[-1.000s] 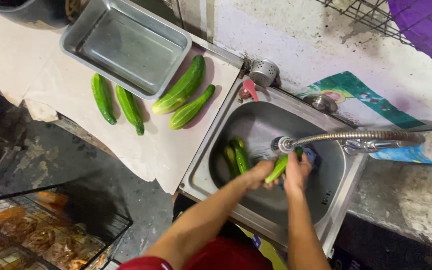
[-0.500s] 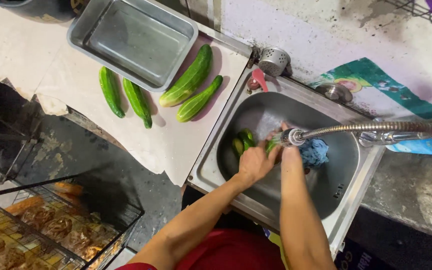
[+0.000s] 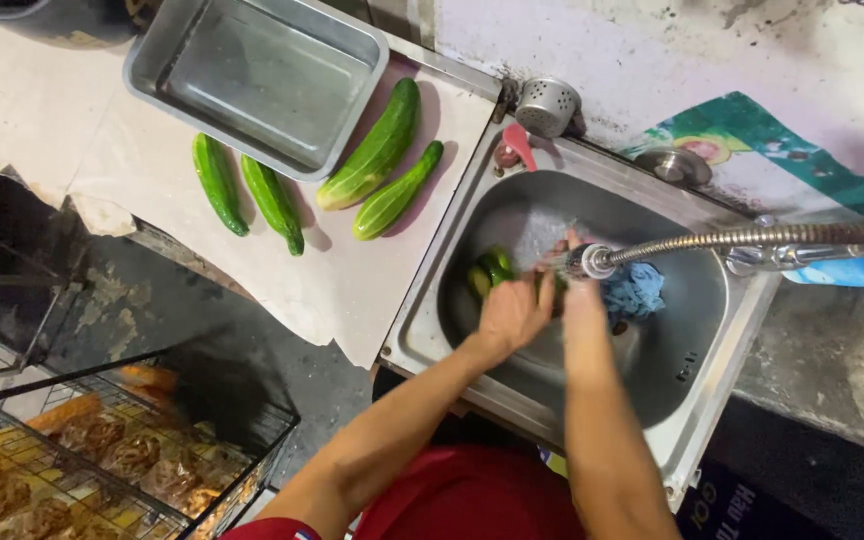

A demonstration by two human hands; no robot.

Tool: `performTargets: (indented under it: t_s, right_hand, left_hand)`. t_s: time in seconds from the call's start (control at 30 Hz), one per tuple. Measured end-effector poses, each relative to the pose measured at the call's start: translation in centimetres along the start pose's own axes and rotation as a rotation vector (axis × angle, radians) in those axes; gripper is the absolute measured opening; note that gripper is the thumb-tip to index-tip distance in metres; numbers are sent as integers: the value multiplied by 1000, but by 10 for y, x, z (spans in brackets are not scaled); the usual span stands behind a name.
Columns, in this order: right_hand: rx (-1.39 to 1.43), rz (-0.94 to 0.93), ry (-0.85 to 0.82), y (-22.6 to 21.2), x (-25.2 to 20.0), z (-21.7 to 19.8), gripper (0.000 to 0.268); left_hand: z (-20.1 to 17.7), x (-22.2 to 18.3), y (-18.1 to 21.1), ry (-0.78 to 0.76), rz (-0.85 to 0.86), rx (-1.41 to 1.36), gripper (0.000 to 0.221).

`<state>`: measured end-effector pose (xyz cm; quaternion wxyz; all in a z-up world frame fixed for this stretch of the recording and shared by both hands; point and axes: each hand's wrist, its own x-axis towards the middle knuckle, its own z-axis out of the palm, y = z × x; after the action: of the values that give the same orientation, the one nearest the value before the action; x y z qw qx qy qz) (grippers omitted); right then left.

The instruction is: Washing cucumbers in a sink and preparing ingredients for food production.

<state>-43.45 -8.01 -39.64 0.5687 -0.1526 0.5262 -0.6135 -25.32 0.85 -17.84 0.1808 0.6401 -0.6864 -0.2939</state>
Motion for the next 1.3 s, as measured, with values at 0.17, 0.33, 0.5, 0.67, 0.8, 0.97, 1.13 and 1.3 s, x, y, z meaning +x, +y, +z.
performTargets:
  t_s: [0.17,0.33,0.5,0.67,0.8,0.97,1.13,1.3]
  right_hand:
    - [258,61,168,-56,-83,61,13]
    - [-89,72,-35,11,-78,-14,31]
    - [-485,416,197,-57,-101,41,50]
    - [-1072,88,-156,-48,-129,30,44]
    - [-1499,-117,-264,-53,-159,62,46]
    - [-1499,-41,-366,-81,-186,101,54]
    - [-1543,-301,-482,-101,-211,112,63]
    - [-969,258,-357,-92,-185,83,59]
  left_hand:
    - [-13,20,5,-389,-688,-1055,66]
    - [-12,6,-5,-61,-277,-192,66]
    - [-81,-39,2,-53,77,108,54]
    - [-185,-91,-9,452,207,-138,40]
    - [-219,-107,-68,711,42,-53,40]
    - [-214,-105,-98,743,-235,74,59]
    - [-207,-106,-86,683,-254,46,66]
    - [-209,-107,-59,753,-216,37,59]
